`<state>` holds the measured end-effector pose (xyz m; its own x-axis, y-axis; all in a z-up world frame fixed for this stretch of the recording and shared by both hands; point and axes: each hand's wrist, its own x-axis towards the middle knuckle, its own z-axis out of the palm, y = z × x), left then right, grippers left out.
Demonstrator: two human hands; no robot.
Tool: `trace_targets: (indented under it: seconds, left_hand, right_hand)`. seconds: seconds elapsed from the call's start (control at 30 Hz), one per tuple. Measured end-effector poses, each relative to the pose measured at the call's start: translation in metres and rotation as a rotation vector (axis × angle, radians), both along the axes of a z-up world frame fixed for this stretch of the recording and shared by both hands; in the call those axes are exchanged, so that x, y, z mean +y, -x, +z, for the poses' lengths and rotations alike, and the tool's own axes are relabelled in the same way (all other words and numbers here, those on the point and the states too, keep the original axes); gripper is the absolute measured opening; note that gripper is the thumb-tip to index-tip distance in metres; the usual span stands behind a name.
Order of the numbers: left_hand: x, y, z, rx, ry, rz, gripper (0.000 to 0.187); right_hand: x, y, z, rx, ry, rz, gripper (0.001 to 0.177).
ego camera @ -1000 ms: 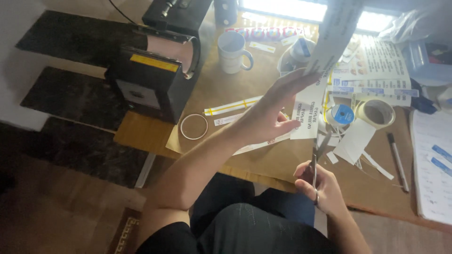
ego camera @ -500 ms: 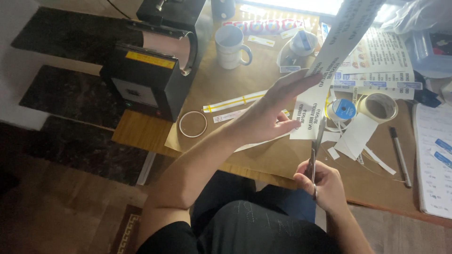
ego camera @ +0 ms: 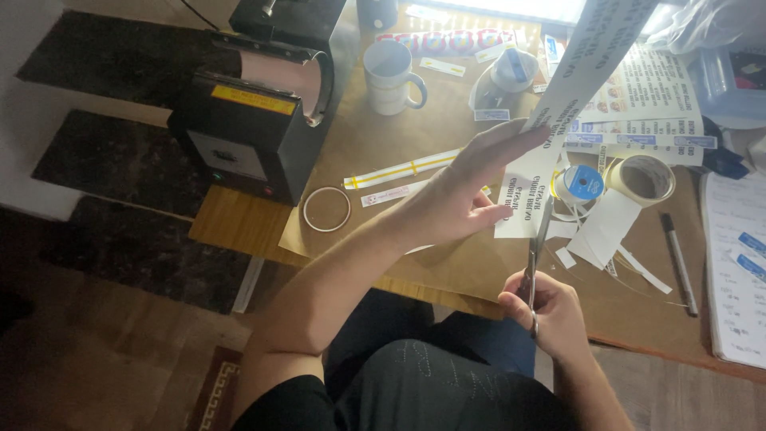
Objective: The person sits on the floor and uses scissors to cut a long strip of paper with printed text into smaller pieces. They handle the paper and scissors with both hands, cutting along the length of the strip and placing the cut pieces on the floor.
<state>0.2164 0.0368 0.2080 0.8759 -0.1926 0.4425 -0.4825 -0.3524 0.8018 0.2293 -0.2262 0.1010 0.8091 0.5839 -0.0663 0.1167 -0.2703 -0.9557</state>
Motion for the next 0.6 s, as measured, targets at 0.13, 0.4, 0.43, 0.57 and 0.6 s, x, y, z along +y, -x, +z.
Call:
trace_targets:
  seconds: [0.13, 0.4, 0.43, 0.57, 0.6]
  left_hand:
    - [-0.002, -0.002, 0.001, 0.019, 0.000, -0.005, 0.096]
    - [-0.004, -0.004, -0.001, 0.009, -0.003, -0.014, 0.098]
    - [-0.005, -0.004, -0.001, 0.019, -0.001, -0.011, 0.097]
    - [-0.005, -0.006, -0.002, 0.042, 0.017, -0.014, 0.098]
    - [-0.005, -0.007, -0.003, 0.042, 0.017, -0.014, 0.098]
  right_hand:
    - [0.000, 0.001, -0.002, 0.007, 0.037, -0.043, 0.015]
    - [-0.004, 0.002, -0.017, 0.035, 0.067, -0.125, 0.016]
    - [-0.004, 0.002, -0.018, 0.016, 0.075, -0.128, 0.016]
    - [-0.005, -0.001, -0.024, -0.073, 0.141, -0.132, 0.018]
    - [-0.006, -0.002, -0.026, -0.073, 0.141, -0.132, 0.018]
